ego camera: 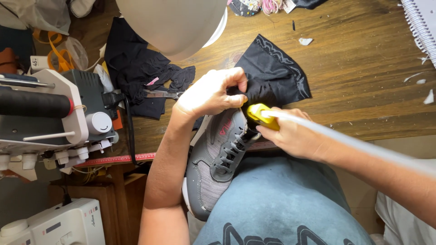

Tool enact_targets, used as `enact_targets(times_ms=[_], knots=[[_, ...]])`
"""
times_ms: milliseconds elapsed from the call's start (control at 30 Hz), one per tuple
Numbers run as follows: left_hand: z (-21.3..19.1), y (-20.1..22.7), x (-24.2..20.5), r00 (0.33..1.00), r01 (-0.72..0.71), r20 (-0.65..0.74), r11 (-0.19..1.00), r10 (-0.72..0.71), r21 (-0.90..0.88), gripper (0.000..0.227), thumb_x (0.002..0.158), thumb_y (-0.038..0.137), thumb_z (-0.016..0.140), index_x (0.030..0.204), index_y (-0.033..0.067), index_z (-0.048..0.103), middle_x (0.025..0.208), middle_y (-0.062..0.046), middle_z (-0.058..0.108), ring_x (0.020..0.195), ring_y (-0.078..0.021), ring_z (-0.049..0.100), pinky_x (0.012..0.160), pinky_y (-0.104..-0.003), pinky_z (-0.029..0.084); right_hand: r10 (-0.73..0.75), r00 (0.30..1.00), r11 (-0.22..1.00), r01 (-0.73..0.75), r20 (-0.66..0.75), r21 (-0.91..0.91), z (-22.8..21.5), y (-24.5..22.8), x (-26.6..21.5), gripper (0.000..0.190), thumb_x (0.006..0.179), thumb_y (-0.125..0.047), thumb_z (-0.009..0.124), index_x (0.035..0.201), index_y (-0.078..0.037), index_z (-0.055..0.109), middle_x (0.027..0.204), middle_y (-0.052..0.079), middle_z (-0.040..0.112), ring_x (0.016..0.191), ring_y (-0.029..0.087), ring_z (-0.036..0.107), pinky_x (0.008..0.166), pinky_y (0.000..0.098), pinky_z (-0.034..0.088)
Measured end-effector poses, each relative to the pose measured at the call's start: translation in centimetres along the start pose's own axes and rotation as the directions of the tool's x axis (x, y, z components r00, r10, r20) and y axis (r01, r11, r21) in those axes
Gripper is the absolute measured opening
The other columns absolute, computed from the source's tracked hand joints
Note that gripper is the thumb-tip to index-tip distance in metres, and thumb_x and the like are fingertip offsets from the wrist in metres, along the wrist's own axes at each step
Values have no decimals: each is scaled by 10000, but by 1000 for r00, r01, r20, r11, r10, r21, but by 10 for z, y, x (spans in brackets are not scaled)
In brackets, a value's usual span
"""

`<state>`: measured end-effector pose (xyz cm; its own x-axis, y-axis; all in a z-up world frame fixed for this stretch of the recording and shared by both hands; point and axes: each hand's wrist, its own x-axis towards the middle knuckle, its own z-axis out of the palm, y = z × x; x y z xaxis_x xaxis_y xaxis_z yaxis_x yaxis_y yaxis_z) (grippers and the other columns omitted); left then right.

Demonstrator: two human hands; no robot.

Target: Repairing a grey sneaker by gluing black fabric to the heel and ankle area using a hot glue gun

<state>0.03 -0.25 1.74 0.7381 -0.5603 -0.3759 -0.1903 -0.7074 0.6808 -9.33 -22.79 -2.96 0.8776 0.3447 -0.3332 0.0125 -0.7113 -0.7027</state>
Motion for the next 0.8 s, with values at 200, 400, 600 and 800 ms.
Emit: enact_targets(times_ms=[200, 400, 600, 800], knots=[[3, -13, -5, 999, 7, -31, 998, -9, -64, 223, 795, 324, 693, 958, 197, 608, 904, -74, 767, 992, -369, 695, 893, -501, 544, -104, 994, 990, 107, 32, -90, 9, 21, 11, 345, 908, -423, 682, 922, -83, 620, 788, 143, 700, 811, 379, 761, 722, 480, 610], [7, 4, 3, 1000, -17, -2, 999, 17, 37, 230, 789, 338, 703, 967, 216, 623, 925, -91, 760, 995, -386, 706, 879, -531, 539, 6, 999, 993, 0, 53, -119, -1, 5, 6, 440, 899, -491, 724, 823, -66, 640, 670, 128, 717, 736, 349, 769, 722, 464, 603], [6, -1, 3, 1000, -23, -16, 1000, 23, 13, 196, 796, 328, 701, 938, 218, 623, 867, -77, 754, 962, -377, 712, 861, -509, 537, 205, 931, 947, -267, 302, 181, -28, -19, 0, 463, 859, -519, 692, 804, -62, 741, 549, 130, 727, 669, 292, 787, 816, 458, 600], [4, -16, -5, 998, -29, -56, 996, 24, -83, 217, 783, 315, 704, 935, 194, 608, 854, -86, 755, 952, -364, 706, 857, -494, 546, -228, 967, 893, 254, -114, 371, -18, 28, -14, 168, 830, -143, 806, 877, -6, 720, 667, 192, 734, 681, 264, 776, 633, 372, 576]])
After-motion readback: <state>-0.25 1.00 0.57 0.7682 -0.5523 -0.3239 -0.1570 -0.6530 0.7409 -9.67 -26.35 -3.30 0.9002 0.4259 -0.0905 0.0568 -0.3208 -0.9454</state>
